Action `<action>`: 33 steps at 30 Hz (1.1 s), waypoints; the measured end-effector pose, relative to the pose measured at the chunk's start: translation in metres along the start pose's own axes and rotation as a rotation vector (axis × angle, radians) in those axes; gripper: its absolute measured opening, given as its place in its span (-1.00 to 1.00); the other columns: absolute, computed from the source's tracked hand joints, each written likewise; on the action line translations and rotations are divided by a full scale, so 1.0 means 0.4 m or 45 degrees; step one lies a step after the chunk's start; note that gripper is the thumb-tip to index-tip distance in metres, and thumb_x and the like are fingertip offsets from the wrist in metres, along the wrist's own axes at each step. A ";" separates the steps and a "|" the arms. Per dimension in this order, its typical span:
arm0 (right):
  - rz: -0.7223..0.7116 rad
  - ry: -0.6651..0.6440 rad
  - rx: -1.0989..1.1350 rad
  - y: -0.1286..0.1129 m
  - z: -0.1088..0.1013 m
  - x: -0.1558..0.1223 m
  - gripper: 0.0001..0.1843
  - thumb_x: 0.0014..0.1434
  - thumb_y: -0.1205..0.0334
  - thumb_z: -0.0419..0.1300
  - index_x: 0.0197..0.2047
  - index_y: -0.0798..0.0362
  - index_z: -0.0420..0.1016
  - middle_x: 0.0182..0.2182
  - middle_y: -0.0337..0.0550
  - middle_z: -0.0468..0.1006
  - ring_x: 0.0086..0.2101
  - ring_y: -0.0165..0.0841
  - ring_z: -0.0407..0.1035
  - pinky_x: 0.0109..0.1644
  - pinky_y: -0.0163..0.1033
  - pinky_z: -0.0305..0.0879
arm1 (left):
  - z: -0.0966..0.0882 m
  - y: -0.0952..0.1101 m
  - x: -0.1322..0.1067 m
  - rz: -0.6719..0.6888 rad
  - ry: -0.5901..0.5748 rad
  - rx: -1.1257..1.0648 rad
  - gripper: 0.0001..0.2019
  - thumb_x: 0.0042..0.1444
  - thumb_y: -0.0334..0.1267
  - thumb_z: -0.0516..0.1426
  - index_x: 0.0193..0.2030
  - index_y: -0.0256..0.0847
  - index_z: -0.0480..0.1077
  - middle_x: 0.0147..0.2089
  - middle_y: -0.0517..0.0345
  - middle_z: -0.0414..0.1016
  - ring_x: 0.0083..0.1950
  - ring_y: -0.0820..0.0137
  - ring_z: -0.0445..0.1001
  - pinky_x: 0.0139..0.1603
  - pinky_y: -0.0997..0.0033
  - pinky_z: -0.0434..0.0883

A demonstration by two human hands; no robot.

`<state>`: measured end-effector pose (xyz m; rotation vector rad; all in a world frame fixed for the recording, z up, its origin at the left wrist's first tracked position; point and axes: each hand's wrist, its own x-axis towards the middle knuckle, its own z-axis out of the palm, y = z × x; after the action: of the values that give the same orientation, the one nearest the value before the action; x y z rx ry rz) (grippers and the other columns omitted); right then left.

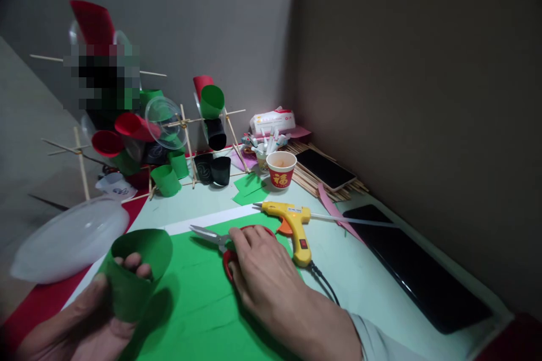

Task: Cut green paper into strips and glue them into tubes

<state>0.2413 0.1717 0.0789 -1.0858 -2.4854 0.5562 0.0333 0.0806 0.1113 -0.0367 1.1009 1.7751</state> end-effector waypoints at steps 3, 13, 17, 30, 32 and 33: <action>-0.075 0.043 -0.099 0.018 0.011 0.008 -0.71 0.43 0.38 0.06 0.13 0.19 0.50 0.01 0.23 0.57 -0.02 0.04 0.47 0.02 0.17 0.48 | -0.010 0.007 0.018 -0.077 0.028 -0.051 -0.53 -0.43 -0.56 0.48 -0.26 -0.20 0.66 -0.34 0.11 0.76 -0.31 0.13 0.75 -0.32 0.43 0.69; -0.301 0.384 0.399 -0.019 -0.043 0.001 -0.83 0.45 0.35 0.15 -0.03 0.15 0.59 -0.07 0.08 0.66 -0.06 -0.15 0.52 0.05 -0.03 0.45 | 0.047 0.011 -0.014 -0.199 0.061 0.009 -0.75 0.20 -0.47 0.14 -0.12 -0.12 0.62 -0.26 0.14 0.75 -0.29 0.30 0.73 -0.26 0.45 0.67; -0.470 0.528 0.658 -0.112 -0.087 -0.008 -0.84 0.36 0.28 0.33 -0.03 0.16 0.60 -0.11 -0.02 0.67 -0.06 -0.30 0.52 0.12 -0.24 0.38 | 0.038 -0.001 -0.006 -0.041 -0.267 0.195 -0.72 0.17 -0.16 0.31 0.03 -0.04 0.61 -0.20 0.11 0.75 -0.04 0.07 0.73 -0.08 0.20 0.71; -0.374 0.338 0.825 -0.158 -0.075 0.028 -0.81 0.38 0.20 0.33 -0.29 0.04 0.50 -0.28 -0.19 0.57 -0.23 -0.37 0.48 -0.12 -0.31 0.37 | 0.047 -0.002 -0.010 -0.131 -0.313 0.236 -0.76 -0.24 -0.33 0.46 -0.35 -0.23 0.64 -0.23 -0.07 0.74 -0.01 -0.09 0.69 -0.04 0.07 0.71; -0.379 0.333 0.748 -0.159 -0.099 0.026 -0.84 0.36 0.27 0.34 -0.28 0.04 0.51 -0.30 -0.22 0.57 -0.30 -0.41 0.45 -0.21 -0.34 0.32 | 0.034 -0.004 -0.004 -0.087 -0.317 0.292 -0.79 -0.25 -0.31 0.44 -0.39 -0.24 0.64 -0.19 -0.11 0.74 -0.07 -0.06 0.70 -0.14 0.11 0.73; -0.387 0.330 0.687 -0.159 -0.113 0.025 -0.86 0.37 0.29 0.33 -0.27 0.04 0.51 -0.32 -0.24 0.57 -0.34 -0.43 0.42 -0.25 -0.35 0.28 | 0.025 -0.005 0.005 -0.044 -0.329 0.326 -0.82 -0.19 -0.27 0.42 -0.37 -0.23 0.65 -0.18 -0.10 0.74 -0.10 -0.02 0.70 -0.17 0.13 0.73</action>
<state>0.2178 0.1488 0.1506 -0.5223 -2.0425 0.8608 0.0382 0.0891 0.1150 0.3190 1.1204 1.5458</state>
